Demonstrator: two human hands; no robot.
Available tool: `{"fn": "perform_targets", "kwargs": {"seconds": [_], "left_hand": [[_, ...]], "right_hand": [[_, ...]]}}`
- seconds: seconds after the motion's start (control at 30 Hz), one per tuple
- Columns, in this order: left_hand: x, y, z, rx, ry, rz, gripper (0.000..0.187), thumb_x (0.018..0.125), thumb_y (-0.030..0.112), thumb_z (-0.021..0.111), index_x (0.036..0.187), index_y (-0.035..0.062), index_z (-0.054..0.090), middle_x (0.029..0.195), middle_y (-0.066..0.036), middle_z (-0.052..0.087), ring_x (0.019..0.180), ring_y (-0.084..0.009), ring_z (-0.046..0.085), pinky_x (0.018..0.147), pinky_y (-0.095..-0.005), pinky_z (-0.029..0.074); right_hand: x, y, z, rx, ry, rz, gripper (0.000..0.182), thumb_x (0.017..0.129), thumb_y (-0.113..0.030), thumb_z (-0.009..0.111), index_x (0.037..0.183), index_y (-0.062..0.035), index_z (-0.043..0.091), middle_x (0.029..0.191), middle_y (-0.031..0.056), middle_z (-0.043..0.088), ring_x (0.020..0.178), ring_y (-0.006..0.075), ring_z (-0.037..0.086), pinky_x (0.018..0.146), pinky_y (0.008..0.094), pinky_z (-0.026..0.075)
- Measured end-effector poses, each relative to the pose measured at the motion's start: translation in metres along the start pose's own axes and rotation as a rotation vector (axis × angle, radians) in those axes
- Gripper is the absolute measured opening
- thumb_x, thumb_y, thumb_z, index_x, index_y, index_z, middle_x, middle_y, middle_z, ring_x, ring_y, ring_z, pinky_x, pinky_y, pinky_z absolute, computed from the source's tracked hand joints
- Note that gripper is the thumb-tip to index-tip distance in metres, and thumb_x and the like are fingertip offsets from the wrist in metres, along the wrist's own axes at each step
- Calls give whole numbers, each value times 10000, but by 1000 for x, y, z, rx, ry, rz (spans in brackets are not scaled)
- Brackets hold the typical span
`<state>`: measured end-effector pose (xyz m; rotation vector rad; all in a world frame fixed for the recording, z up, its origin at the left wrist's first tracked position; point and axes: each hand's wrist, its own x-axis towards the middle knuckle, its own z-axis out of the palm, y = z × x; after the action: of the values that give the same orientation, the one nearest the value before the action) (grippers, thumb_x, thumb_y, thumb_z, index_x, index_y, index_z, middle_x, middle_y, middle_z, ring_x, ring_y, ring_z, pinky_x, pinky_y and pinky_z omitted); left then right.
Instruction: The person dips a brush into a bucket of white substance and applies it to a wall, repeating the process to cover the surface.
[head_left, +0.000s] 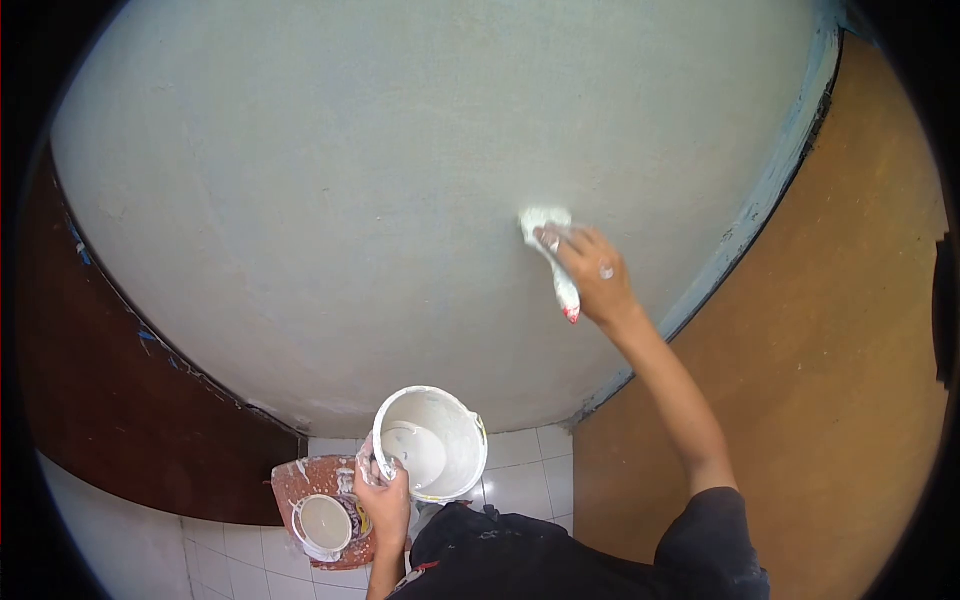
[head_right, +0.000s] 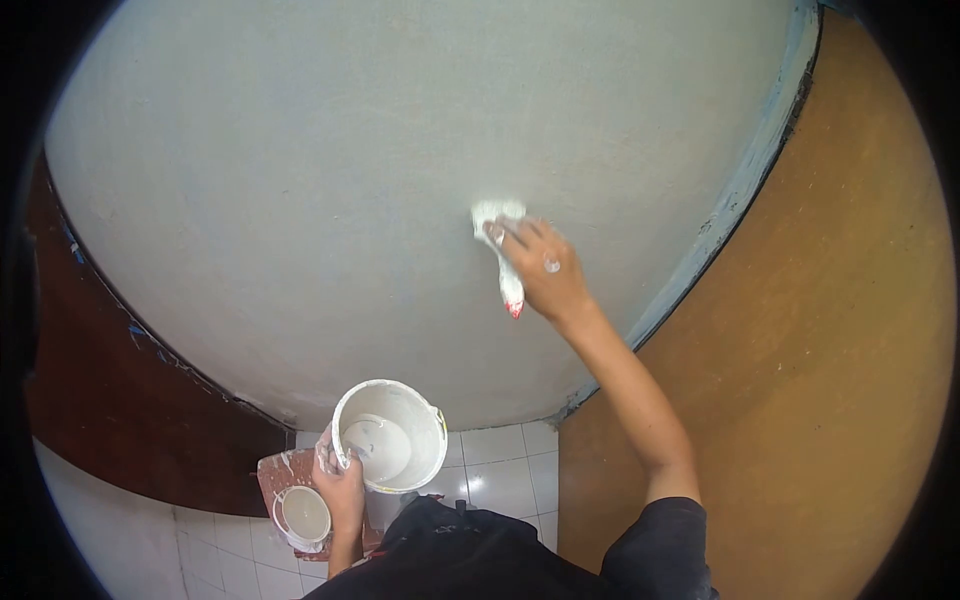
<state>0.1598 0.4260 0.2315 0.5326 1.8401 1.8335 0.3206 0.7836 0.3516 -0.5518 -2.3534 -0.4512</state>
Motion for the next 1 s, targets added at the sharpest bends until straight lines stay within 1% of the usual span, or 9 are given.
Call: {"fn": "perform_targets", "kwargs": {"seconds": [0.17,0.33,0.43,0.57,0.63,0.77,0.83,0.93,1.0], "left_hand": [[2,-3,-4,35,-12,3,520,839,-108,537,1353,-108,459,1208,-180,629,1101,-195,620,969,-292,461],[4,-1,-5,12,-34,25,523,843,-110,535,1358,-112,449,1210,-186,629,1111,-196,616,971,-290,460],[4,2,-9,-6,-49,14,528,842,-112,536,1362,-114,444,1213,-193,628,1113,-197,617,971,-287,459],[4,-1,-8,32,-54,18,484,864,-110,535,1342,-114,460,1242,-198,607,1139,-213,612,995,-313,463],[6,-7,-9,54,-68,30,460,875,-109,534,1331,-113,469,1253,-198,598,1153,-222,609,1007,-326,464],[11,-14,-14,46,-85,40,461,880,-107,535,1335,-111,466,1244,-197,605,1155,-223,609,1007,-323,461],[10,-13,-16,54,-107,32,464,882,-105,535,1339,-111,462,1243,-198,607,1152,-223,610,1006,-323,462],[13,-13,-18,69,-122,64,468,883,-104,534,1344,-113,455,1242,-203,611,1142,-224,616,1006,-326,463],[16,-21,-21,65,-131,74,469,883,-103,534,1345,-115,455,1242,-208,613,1137,-226,621,1006,-330,463]], "right_hand": [[20,26,-18,90,-109,133,408,773,-7,693,1161,-131,710,1069,100,717,966,302,663,791,386,564],[92,48,-59,19,309,-8,485,728,23,698,1186,-137,700,1003,104,715,919,301,657,777,391,554],[53,31,-39,-51,287,36,551,715,36,681,1234,-148,676,1067,90,707,945,309,650,799,398,558],[-66,-11,38,64,137,129,628,721,47,655,1309,-172,632,1193,86,671,1058,308,640,865,391,555],[-123,-29,75,152,-20,223,613,734,31,653,1306,-189,636,1174,90,679,1089,306,636,887,397,549],[-147,-1,97,277,-105,276,502,761,14,648,1223,-178,691,1136,101,698,1076,314,645,910,402,536],[-109,31,62,117,-35,156,455,776,11,643,1194,-160,707,1135,111,701,1059,311,651,892,394,537],[-29,44,-5,134,211,179,427,785,-2,637,1179,-146,713,1104,105,712,1040,309,653,896,393,528],[-18,43,-7,66,326,155,418,785,-17,642,1177,-142,714,1095,96,717,1025,311,654,902,391,523]]}}
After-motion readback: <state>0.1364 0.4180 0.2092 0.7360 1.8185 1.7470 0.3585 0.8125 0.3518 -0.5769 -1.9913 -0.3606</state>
